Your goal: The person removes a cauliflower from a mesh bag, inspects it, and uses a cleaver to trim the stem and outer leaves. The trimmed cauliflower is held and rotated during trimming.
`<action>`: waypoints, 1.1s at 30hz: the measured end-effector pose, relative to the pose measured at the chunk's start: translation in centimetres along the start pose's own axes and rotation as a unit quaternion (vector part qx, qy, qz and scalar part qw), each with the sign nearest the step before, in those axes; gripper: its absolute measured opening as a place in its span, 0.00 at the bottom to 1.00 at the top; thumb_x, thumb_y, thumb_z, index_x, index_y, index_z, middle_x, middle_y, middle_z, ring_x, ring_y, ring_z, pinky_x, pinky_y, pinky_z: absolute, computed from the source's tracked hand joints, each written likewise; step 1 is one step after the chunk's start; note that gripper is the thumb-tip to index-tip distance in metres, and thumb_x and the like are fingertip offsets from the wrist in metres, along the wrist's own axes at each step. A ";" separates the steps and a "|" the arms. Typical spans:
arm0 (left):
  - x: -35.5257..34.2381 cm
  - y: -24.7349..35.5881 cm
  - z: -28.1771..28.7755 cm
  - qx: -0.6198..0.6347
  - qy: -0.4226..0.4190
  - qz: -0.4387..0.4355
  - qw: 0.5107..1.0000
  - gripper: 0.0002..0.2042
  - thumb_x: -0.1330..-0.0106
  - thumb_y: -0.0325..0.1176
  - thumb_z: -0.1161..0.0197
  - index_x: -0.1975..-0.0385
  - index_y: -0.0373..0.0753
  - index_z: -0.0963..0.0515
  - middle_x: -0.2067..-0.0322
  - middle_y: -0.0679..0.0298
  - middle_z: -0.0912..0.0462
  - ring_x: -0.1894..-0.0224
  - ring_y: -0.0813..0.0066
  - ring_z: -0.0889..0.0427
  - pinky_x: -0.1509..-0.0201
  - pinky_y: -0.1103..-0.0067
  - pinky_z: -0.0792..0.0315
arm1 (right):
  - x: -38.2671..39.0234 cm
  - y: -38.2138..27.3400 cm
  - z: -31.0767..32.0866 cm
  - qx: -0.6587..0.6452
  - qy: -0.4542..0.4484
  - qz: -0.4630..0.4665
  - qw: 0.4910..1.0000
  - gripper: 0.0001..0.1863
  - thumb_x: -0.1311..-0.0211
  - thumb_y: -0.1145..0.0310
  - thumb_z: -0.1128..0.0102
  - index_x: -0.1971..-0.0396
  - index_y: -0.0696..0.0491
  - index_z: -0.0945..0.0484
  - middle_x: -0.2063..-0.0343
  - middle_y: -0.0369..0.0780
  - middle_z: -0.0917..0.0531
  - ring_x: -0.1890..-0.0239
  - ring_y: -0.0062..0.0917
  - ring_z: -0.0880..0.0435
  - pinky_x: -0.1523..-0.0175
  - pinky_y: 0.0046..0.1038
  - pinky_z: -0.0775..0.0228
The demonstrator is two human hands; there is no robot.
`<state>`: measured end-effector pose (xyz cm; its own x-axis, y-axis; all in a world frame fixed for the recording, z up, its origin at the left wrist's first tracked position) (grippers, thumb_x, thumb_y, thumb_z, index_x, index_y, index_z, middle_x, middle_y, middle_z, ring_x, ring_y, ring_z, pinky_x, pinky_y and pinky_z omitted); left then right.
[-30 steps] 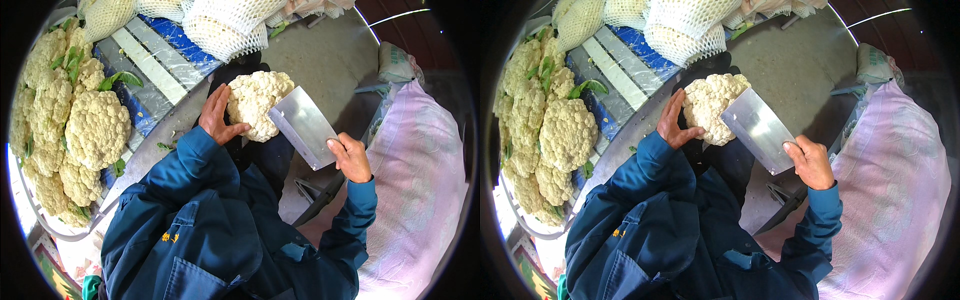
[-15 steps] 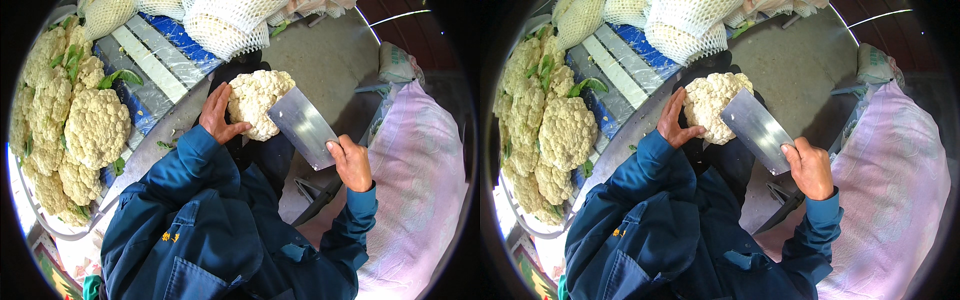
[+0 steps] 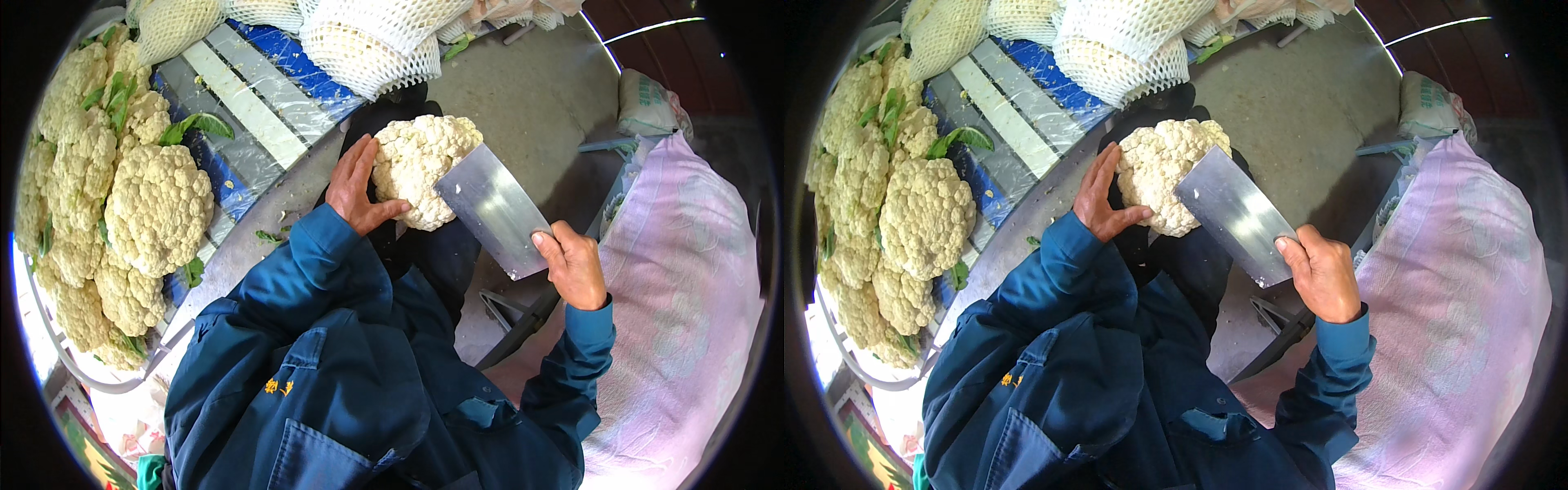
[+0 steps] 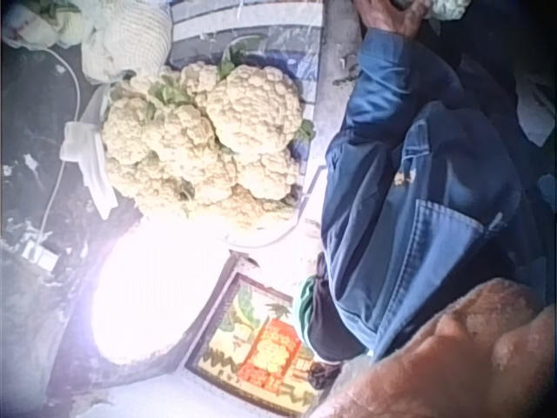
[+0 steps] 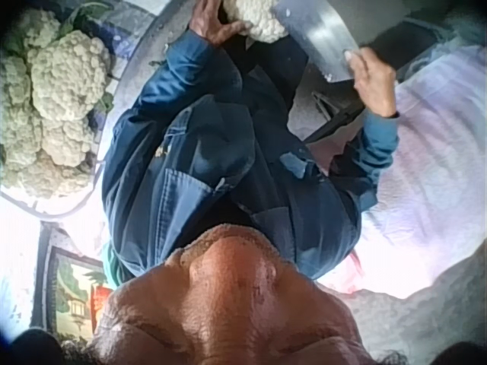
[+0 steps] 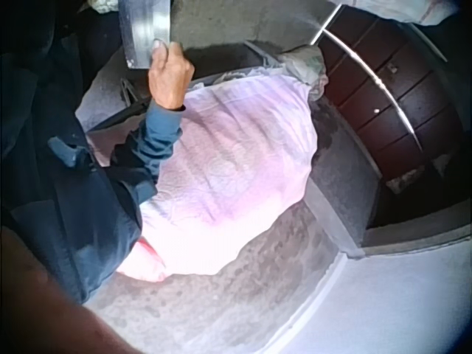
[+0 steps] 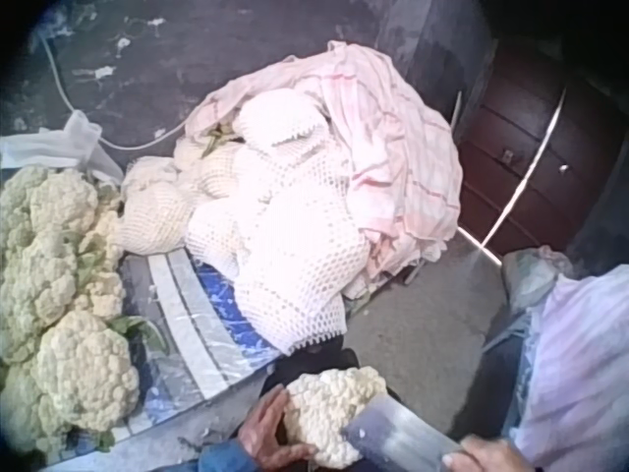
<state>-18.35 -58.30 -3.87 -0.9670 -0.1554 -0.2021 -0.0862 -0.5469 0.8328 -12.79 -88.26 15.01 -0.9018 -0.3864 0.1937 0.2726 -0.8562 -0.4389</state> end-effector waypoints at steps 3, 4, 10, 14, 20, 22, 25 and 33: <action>0.0 0.1 0.0 0.003 0.001 -0.001 1.000 0.53 0.55 0.49 0.19 0.31 0.29 0.40 0.31 0.41 0.41 0.29 0.43 0.40 0.27 0.61 0.42 | 0.0 0.5 0.1 -0.033 -0.005 -0.028 0.999 0.18 0.34 0.64 0.36 0.77 0.60 0.32 0.82 0.54 0.30 0.80 0.51 0.35 0.75 0.37 0.38; 0.0 0.1 0.0 0.004 0.000 0.000 1.000 0.53 0.55 0.48 0.19 0.31 0.29 0.40 0.31 0.41 0.41 0.29 0.43 0.40 0.27 0.61 0.41 | 0.1 0.7 0.2 -0.029 -0.003 -0.032 0.999 0.19 0.34 0.64 0.36 0.77 0.60 0.32 0.82 0.54 0.30 0.80 0.50 0.35 0.75 0.37 0.38; 0.0 0.1 0.0 -0.002 0.003 -0.005 1.000 0.53 0.56 0.48 0.19 0.31 0.29 0.40 0.31 0.41 0.41 0.29 0.43 0.40 0.27 0.62 0.41 | 0.0 0.4 0.1 -0.015 -0.009 -0.028 0.999 0.19 0.34 0.64 0.37 0.77 0.60 0.31 0.82 0.54 0.30 0.80 0.52 0.35 0.75 0.38 0.37; 0.0 0.0 -0.2 -0.004 0.003 -0.005 1.000 0.53 0.56 0.48 0.19 0.31 0.30 0.40 0.31 0.41 0.41 0.29 0.43 0.40 0.27 0.62 0.41 | 0.1 0.2 0.1 0.016 0.001 -0.011 1.000 0.18 0.34 0.64 0.37 0.77 0.60 0.31 0.81 0.55 0.29 0.79 0.54 0.32 0.75 0.40 0.37; 0.0 -0.1 -0.1 -0.004 0.004 -0.008 1.000 0.53 0.56 0.49 0.19 0.31 0.30 0.40 0.31 0.41 0.41 0.29 0.43 0.40 0.27 0.61 0.42 | -0.3 -1.1 -0.1 0.014 -0.004 0.013 1.000 0.18 0.34 0.65 0.37 0.78 0.60 0.31 0.82 0.56 0.29 0.78 0.55 0.33 0.75 0.40 0.37; 0.0 -0.1 -0.1 0.002 0.002 -0.003 1.000 0.53 0.55 0.50 0.19 0.31 0.30 0.40 0.31 0.41 0.41 0.29 0.43 0.40 0.27 0.61 0.42 | -0.2 -0.1 -0.4 -0.002 -0.004 0.011 1.000 0.18 0.34 0.66 0.36 0.78 0.60 0.32 0.84 0.53 0.30 0.82 0.49 0.31 0.76 0.39 0.38; 0.0 -0.1 -0.1 0.008 -0.001 -0.006 1.000 0.53 0.55 0.50 0.19 0.31 0.29 0.41 0.31 0.41 0.41 0.29 0.43 0.40 0.27 0.61 0.42 | -0.1 1.3 -0.6 -0.065 -0.026 -0.032 0.997 0.19 0.33 0.66 0.36 0.78 0.60 0.31 0.87 0.47 0.32 0.87 0.33 0.30 0.78 0.34 0.38; 0.0 0.0 0.0 0.002 0.002 0.006 1.000 0.53 0.56 0.49 0.19 0.31 0.29 0.40 0.31 0.41 0.41 0.29 0.44 0.40 0.27 0.62 0.41 | 0.0 0.7 0.2 -0.111 -0.028 -0.056 0.992 0.18 0.31 0.64 0.37 0.76 0.60 0.28 0.87 0.37 0.29 0.88 0.17 0.29 0.81 0.24 0.37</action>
<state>-18.33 -58.34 -3.88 -0.9669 -0.1655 -0.1940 -0.0751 -0.5423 0.8368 -12.53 -88.91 14.89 -0.9008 -0.3163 0.2974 0.0850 -0.8002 -0.5937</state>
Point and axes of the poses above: each hand's wrist, its own x-axis away from the middle knuckle, its own z-axis out of the back of the hand, y = z × x, the point moved 3 cm from there along -x, towards the middle knuckle
